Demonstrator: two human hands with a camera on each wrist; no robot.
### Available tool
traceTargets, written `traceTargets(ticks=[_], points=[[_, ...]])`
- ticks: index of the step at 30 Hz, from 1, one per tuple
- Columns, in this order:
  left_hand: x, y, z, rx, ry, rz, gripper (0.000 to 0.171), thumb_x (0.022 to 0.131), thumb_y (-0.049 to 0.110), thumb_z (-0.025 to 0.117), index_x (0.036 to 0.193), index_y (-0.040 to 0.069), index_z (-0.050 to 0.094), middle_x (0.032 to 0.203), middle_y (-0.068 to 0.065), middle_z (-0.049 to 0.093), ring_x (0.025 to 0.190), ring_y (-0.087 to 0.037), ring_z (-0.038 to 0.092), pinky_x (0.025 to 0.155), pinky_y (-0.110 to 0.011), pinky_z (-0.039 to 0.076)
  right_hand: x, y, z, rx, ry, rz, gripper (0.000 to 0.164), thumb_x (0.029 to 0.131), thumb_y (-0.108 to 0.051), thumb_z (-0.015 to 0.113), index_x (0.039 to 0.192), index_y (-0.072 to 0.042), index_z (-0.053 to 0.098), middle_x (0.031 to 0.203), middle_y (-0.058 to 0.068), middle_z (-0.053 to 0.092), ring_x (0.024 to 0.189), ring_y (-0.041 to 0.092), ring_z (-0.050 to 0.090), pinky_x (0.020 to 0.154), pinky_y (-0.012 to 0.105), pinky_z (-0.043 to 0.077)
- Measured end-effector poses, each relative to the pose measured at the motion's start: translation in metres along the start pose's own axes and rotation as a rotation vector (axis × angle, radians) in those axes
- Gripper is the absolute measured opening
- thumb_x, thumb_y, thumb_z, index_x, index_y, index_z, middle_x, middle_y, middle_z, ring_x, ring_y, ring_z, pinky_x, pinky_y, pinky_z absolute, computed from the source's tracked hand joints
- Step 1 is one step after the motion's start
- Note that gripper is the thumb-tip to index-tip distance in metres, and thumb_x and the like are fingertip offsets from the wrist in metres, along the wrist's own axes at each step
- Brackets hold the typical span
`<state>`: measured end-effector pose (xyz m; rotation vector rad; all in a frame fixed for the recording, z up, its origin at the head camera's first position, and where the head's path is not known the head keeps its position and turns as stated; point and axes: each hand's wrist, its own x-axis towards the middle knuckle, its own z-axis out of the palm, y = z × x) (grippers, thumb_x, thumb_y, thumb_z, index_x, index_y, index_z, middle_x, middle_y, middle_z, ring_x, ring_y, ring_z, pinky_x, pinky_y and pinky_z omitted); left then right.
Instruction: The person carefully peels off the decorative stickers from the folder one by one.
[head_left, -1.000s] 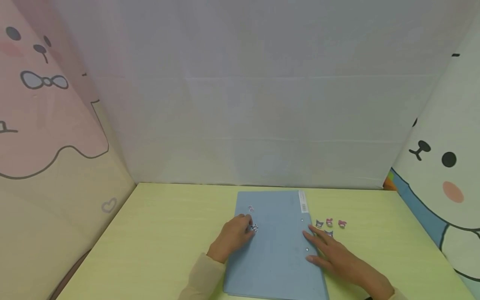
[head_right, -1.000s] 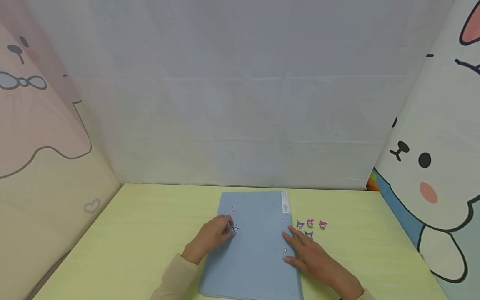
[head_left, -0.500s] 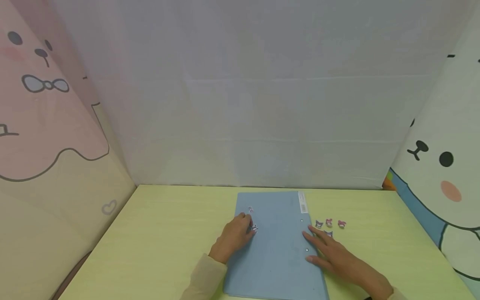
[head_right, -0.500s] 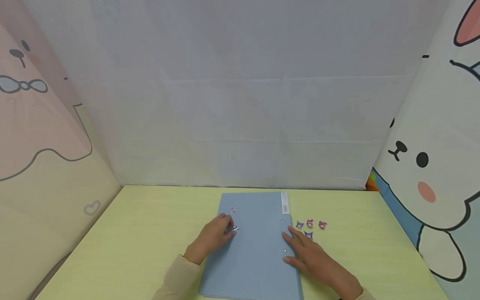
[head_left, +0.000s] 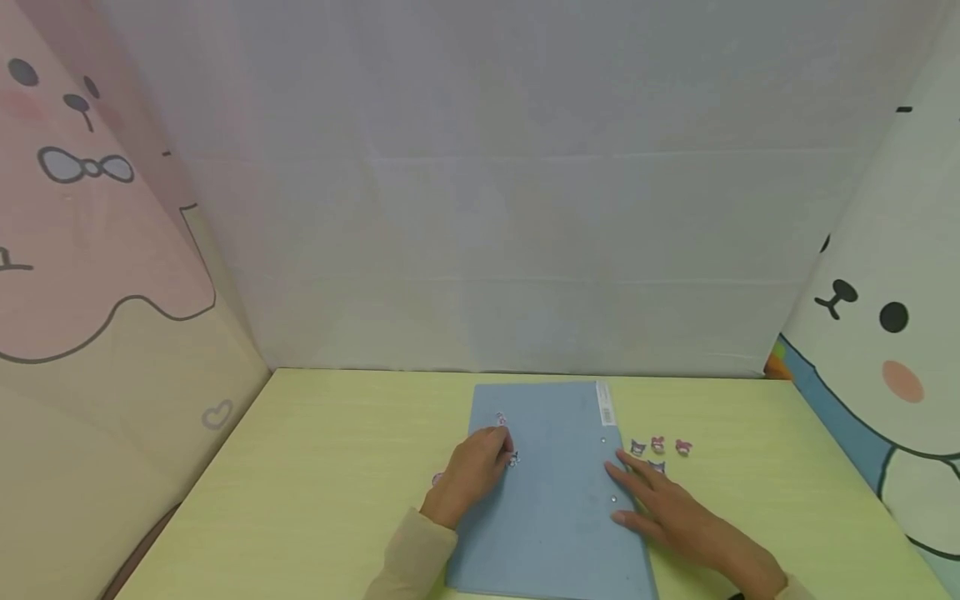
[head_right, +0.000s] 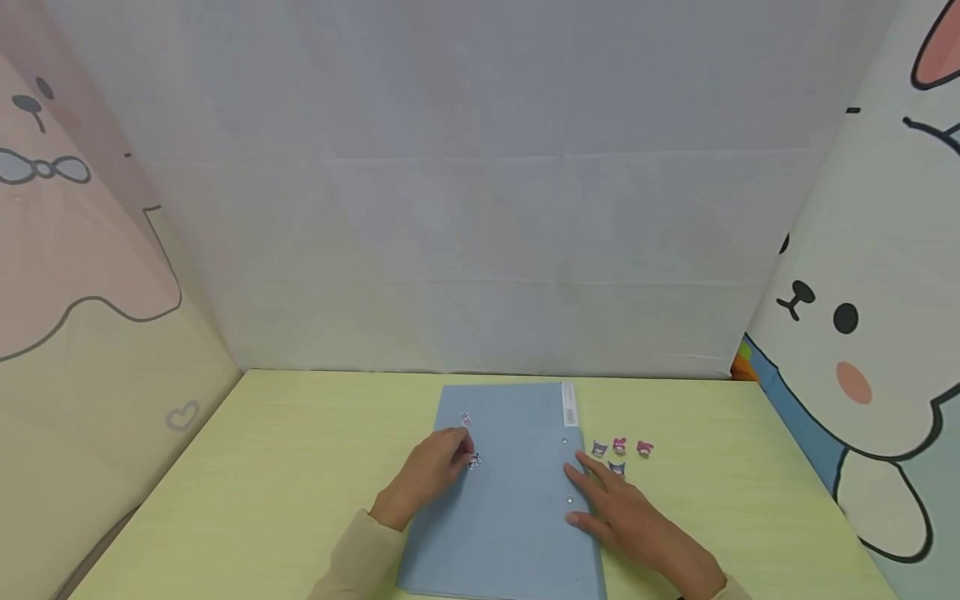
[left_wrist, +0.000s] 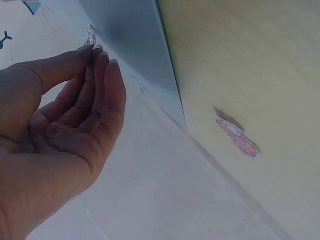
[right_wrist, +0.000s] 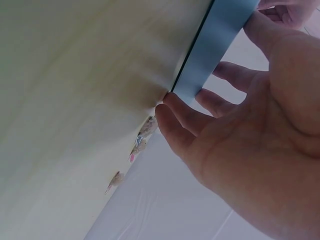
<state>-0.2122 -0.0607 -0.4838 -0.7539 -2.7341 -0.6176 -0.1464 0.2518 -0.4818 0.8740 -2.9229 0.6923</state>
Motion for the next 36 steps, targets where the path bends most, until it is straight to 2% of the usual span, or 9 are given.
traceTargets(ticks=[14,21,36], points=[[-0.003,-0.007,-0.005,-0.016,0.017,-0.014,0.015,0.089,-0.002,0.075,0.087,0.008,0.064,0.083,0.0,0.064,0.077,-0.016,0.06,0.067,-0.03,0.052,0.0,0.001,0.001,0.009,-0.011,0.011,0.063,0.1,-0.041,0.065,0.149,-0.003,0.051,0.154,0.024,0.043,0.132,0.048,0.051,0.099,0.064,0.046],[-0.004,-0.011,-0.004,-0.021,0.016,-0.034,0.014,0.09,-0.003,0.072,0.087,0.008,0.064,0.082,0.0,0.063,0.075,-0.013,0.058,0.067,-0.029,0.051,0.0,0.0,0.001,0.013,-0.022,0.016,0.064,0.1,-0.042,0.064,0.15,-0.004,0.051,0.155,0.024,0.042,0.132,0.048,0.05,0.099,0.064,0.046],[-0.011,-0.019,-0.011,-0.054,0.021,-0.074,0.011,0.093,-0.003,0.067,0.092,0.007,0.062,0.085,-0.002,0.06,0.079,-0.018,0.057,0.068,-0.034,0.051,0.0,0.0,0.0,0.013,-0.009,0.009,0.063,0.1,-0.041,0.065,0.149,-0.004,0.051,0.155,0.024,0.043,0.133,0.049,0.05,0.099,0.065,0.045]])
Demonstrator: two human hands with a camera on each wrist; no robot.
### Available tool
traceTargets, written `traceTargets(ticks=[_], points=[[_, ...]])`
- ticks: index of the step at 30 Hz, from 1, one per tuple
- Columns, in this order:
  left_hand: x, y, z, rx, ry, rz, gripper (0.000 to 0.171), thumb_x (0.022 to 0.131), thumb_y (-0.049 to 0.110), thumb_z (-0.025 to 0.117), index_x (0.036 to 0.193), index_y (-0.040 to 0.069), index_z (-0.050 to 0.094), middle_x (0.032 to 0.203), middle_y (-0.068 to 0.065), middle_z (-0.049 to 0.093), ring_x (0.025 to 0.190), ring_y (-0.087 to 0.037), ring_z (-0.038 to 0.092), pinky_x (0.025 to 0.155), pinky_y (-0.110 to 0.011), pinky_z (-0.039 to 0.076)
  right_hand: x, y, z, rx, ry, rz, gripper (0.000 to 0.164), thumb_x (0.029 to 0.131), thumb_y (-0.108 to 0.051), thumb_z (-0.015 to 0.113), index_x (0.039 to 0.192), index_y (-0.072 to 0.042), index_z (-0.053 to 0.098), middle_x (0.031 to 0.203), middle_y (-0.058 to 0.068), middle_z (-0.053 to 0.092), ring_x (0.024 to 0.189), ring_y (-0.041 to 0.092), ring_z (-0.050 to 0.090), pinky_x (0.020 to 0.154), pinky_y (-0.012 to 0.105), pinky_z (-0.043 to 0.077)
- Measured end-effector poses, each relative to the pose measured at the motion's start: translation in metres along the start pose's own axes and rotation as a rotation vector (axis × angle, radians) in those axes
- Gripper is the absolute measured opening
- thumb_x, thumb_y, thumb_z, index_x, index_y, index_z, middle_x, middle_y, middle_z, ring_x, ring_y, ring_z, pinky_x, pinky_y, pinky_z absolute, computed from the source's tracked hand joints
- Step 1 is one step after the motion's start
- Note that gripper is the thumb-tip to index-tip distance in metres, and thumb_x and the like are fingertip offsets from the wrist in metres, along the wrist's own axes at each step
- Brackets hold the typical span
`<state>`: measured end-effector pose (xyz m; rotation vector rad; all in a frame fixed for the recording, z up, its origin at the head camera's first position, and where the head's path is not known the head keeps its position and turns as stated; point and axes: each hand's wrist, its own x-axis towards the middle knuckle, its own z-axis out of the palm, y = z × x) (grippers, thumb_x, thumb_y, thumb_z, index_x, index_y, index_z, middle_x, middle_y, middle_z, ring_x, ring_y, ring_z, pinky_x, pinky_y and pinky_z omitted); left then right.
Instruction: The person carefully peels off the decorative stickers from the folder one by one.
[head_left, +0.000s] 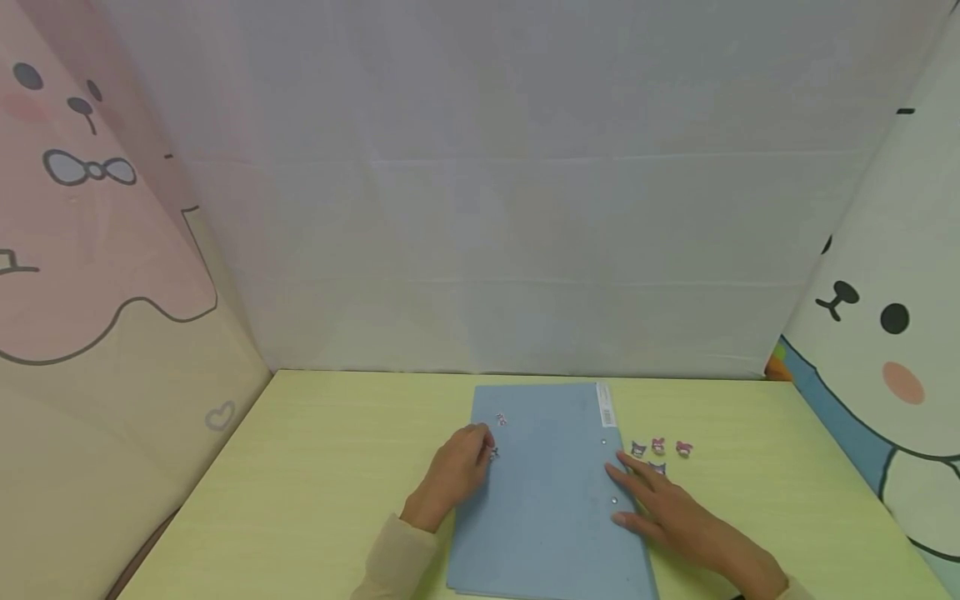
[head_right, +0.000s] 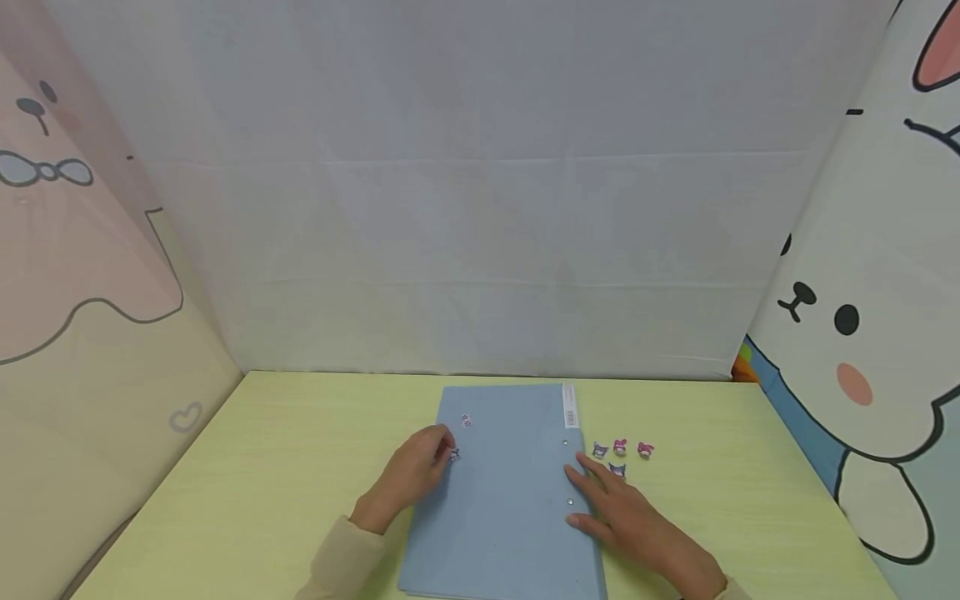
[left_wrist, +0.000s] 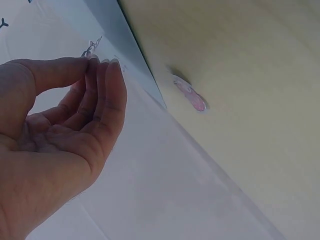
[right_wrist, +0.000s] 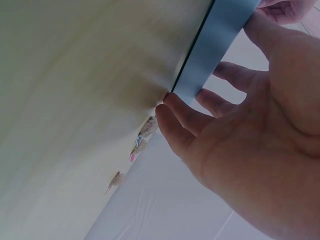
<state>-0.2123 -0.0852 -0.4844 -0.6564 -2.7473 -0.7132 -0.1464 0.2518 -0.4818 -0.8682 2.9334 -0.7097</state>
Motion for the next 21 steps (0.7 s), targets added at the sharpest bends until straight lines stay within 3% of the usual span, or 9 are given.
traceTargets(ticks=[21], points=[[-0.008,-0.013,-0.014,-0.024,-0.001,-0.035,0.014,0.095,-0.009,0.061,0.096,0.005,0.059,0.09,-0.004,0.057,0.081,-0.02,0.056,0.072,-0.038,0.052,-0.001,0.002,0.002,-0.029,0.013,-0.011,0.063,0.1,-0.041,0.065,0.149,-0.004,0.052,0.154,0.023,0.043,0.132,0.047,0.051,0.099,0.063,0.046]])
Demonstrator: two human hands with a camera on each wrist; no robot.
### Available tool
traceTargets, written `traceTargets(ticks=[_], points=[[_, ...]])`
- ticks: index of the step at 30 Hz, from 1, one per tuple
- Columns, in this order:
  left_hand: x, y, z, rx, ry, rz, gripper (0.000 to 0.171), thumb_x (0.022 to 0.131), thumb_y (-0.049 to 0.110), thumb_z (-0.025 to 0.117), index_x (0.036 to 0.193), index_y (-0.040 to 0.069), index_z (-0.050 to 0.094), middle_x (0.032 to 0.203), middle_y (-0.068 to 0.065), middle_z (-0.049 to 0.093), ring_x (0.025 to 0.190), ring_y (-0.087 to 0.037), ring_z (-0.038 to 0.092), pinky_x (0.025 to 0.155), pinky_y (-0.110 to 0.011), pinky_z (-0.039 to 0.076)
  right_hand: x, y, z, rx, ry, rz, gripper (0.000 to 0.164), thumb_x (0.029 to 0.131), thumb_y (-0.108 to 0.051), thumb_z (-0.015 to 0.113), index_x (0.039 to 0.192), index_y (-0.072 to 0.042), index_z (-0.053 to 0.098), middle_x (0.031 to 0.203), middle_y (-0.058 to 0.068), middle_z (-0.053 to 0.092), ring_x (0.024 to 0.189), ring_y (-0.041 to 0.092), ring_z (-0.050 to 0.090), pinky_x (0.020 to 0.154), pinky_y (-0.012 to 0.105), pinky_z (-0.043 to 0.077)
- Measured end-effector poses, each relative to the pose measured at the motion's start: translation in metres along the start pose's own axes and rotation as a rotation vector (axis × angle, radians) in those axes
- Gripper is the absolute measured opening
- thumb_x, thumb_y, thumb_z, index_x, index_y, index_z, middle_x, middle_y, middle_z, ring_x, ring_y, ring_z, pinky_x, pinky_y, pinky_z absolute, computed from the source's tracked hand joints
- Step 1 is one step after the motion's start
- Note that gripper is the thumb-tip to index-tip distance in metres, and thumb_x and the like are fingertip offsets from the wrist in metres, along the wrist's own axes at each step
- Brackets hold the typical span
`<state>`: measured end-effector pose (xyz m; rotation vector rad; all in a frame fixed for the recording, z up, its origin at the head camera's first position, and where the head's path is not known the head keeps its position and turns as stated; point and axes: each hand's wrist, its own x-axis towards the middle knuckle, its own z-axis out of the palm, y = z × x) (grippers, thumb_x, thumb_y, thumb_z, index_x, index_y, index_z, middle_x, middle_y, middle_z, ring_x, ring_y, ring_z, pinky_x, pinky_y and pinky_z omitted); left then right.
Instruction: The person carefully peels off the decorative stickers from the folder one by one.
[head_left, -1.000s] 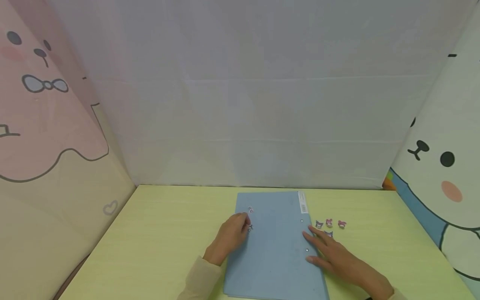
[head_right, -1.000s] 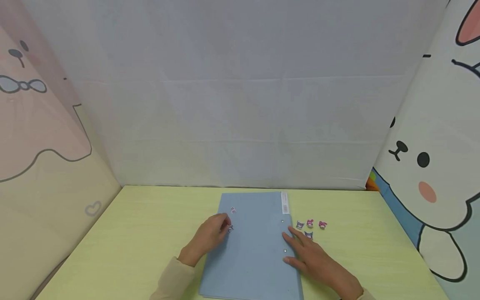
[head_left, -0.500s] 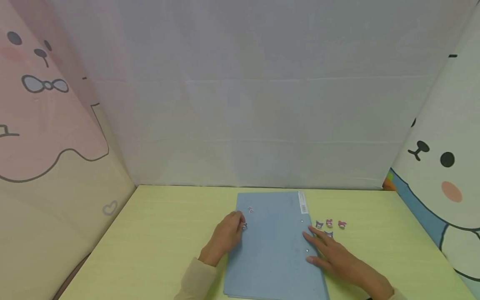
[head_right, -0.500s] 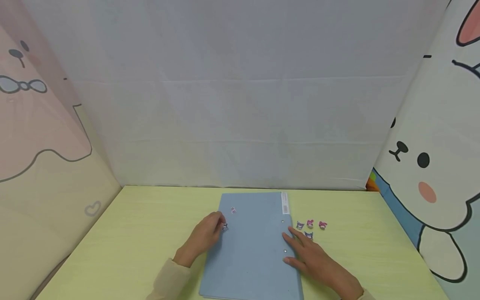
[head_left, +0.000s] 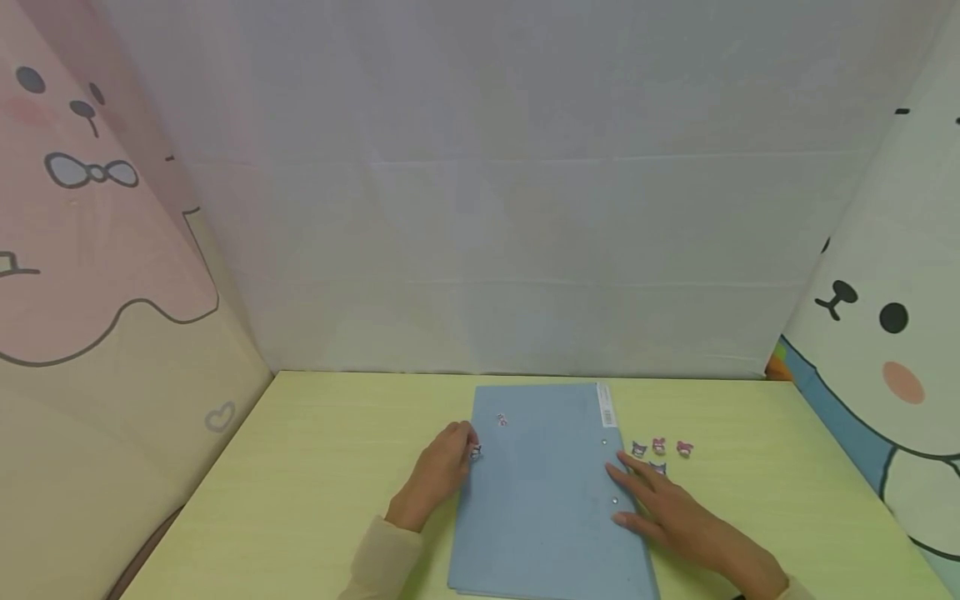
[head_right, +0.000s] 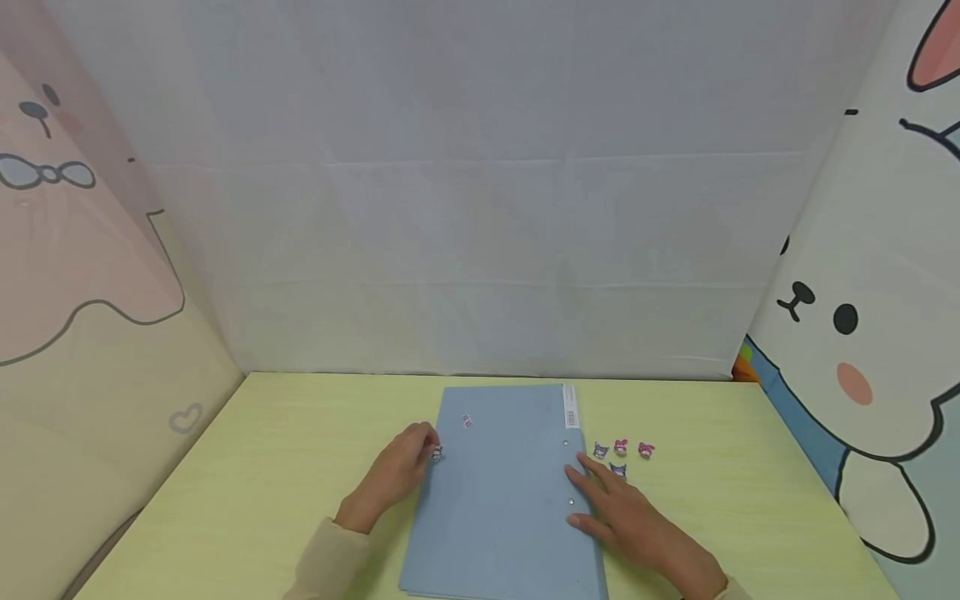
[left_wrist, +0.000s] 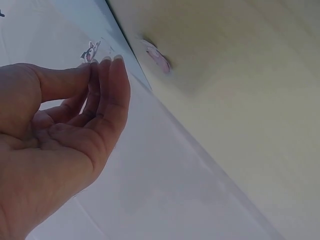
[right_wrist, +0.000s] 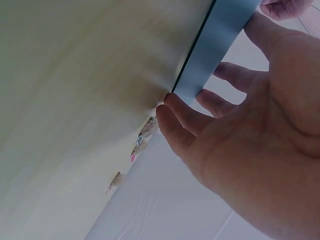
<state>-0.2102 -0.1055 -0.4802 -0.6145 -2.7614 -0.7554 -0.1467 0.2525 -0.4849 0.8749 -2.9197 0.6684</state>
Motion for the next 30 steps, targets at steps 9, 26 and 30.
traceTargets(ticks=[9,26,30], points=[[-0.005,-0.009,-0.007,-0.021,-0.022,0.003,0.013,0.095,-0.011,0.06,0.098,0.002,0.06,0.091,-0.006,0.059,0.084,-0.022,0.059,0.074,-0.038,0.052,0.0,-0.001,-0.001,0.0,0.0,0.005,0.062,0.1,-0.041,0.065,0.149,-0.004,0.052,0.154,0.023,0.043,0.132,0.047,0.051,0.099,0.063,0.047],[-0.013,-0.024,-0.016,-0.03,-0.061,-0.084,0.015,0.096,-0.01,0.059,0.099,0.005,0.06,0.093,-0.003,0.058,0.087,-0.021,0.059,0.077,-0.038,0.052,-0.002,-0.002,-0.001,0.01,0.011,0.011,0.061,0.1,-0.039,0.065,0.148,-0.004,0.052,0.154,0.023,0.044,0.133,0.048,0.05,0.098,0.064,0.046],[-0.015,-0.026,-0.018,-0.011,-0.056,-0.097,0.015,0.095,-0.01,0.06,0.099,0.004,0.061,0.091,-0.002,0.059,0.086,-0.021,0.059,0.077,-0.037,0.053,-0.001,-0.001,-0.001,-0.002,0.01,-0.003,0.061,0.101,-0.04,0.065,0.149,-0.005,0.052,0.154,0.023,0.044,0.132,0.047,0.051,0.098,0.062,0.048]])
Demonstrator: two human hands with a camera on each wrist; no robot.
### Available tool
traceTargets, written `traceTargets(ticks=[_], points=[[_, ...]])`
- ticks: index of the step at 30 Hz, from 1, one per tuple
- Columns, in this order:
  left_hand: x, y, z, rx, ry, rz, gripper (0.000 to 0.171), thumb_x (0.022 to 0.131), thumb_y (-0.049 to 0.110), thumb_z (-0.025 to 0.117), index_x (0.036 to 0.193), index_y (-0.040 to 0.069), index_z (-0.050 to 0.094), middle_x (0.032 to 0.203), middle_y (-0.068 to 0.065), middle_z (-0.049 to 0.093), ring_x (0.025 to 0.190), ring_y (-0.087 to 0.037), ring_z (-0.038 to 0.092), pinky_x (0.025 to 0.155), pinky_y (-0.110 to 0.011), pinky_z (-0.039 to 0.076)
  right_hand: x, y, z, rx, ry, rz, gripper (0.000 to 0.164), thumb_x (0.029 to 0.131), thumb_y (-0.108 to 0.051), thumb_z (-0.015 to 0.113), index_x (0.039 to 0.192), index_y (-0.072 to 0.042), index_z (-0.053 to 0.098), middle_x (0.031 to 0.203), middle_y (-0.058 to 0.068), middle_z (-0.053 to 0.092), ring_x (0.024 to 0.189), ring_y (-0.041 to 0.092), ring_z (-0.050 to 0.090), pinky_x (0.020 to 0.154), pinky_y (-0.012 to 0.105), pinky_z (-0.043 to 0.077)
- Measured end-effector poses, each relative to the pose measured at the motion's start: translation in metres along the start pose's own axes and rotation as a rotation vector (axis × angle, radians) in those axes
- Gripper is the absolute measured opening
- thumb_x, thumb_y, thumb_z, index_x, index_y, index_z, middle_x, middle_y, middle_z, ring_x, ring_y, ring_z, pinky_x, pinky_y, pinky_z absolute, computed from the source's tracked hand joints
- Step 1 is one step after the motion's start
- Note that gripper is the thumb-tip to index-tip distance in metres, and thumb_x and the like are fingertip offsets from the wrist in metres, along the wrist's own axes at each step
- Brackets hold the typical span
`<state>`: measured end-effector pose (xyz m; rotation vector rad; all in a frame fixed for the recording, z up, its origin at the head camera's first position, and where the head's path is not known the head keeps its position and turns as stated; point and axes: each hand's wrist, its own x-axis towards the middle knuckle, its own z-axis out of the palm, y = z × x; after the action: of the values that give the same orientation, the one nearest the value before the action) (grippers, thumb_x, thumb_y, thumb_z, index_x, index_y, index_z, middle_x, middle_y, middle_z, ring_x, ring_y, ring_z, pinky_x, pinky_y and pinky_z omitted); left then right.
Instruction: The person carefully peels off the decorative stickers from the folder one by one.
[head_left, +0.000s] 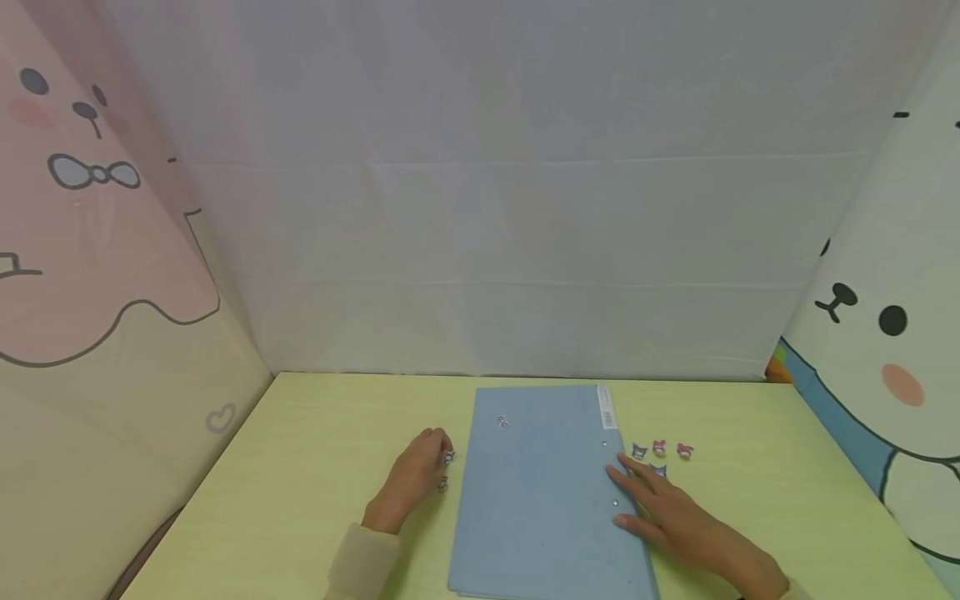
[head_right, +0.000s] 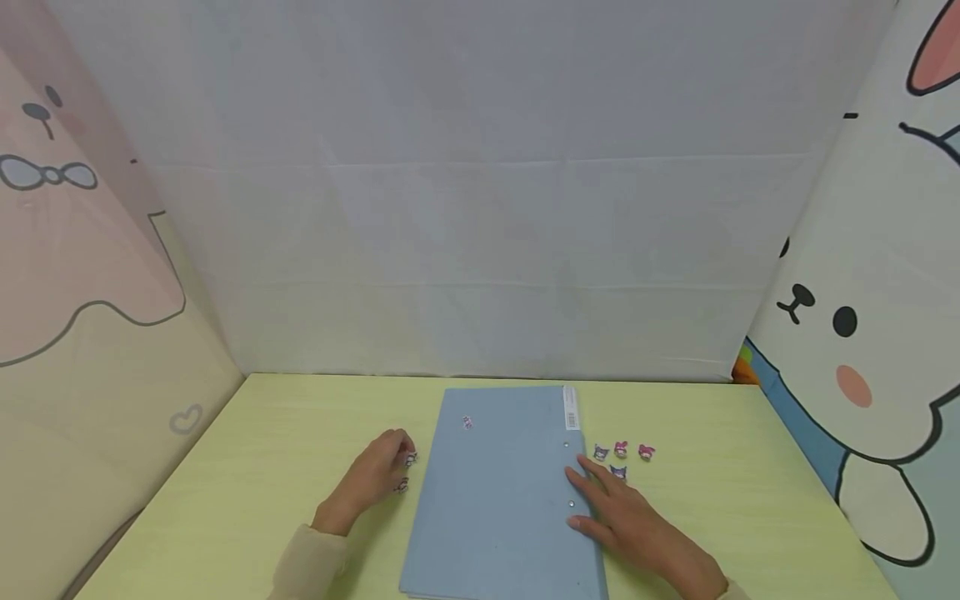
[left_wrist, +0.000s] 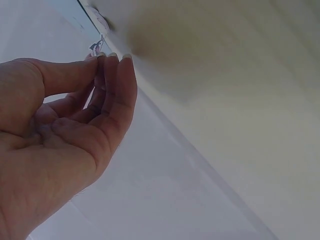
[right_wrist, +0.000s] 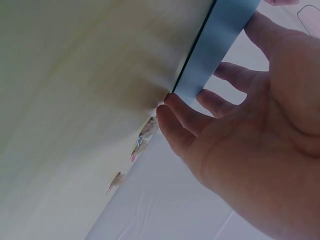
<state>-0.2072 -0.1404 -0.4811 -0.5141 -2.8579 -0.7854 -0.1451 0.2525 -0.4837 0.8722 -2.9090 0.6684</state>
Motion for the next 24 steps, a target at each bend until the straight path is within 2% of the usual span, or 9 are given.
traceTargets(ticks=[6,17,24], points=[[-0.0024,-0.0037,-0.0036,0.026,0.012,-0.013,0.015,0.093,-0.011,0.061,0.098,0.004,0.062,0.09,-0.003,0.059,0.083,-0.019,0.058,0.074,-0.037,0.053,0.0008,-0.0005,-0.0004,0.018,-0.031,0.027,0.062,0.101,-0.042,0.063,0.15,-0.005,0.051,0.155,0.022,0.043,0.134,0.046,0.05,0.099,0.063,0.046],[-0.0052,-0.0084,-0.0051,0.056,0.051,-0.006,0.015,0.089,-0.012,0.062,0.092,0.003,0.062,0.083,-0.002,0.057,0.077,-0.021,0.056,0.066,-0.035,0.051,0.0003,0.0006,0.0012,-0.004,-0.009,0.014,0.062,0.101,-0.041,0.064,0.149,-0.006,0.052,0.155,0.022,0.044,0.133,0.046,0.05,0.099,0.062,0.047],[-0.0032,-0.0105,-0.0029,0.062,0.032,-0.058,0.016,0.088,-0.01,0.063,0.093,0.005,0.061,0.082,-0.002,0.057,0.077,-0.021,0.057,0.061,-0.035,0.048,0.0003,-0.0001,0.0007,0.002,-0.013,0.01,0.061,0.101,-0.041,0.064,0.149,-0.005,0.052,0.154,0.022,0.044,0.133,0.046,0.05,0.099,0.062,0.047]])
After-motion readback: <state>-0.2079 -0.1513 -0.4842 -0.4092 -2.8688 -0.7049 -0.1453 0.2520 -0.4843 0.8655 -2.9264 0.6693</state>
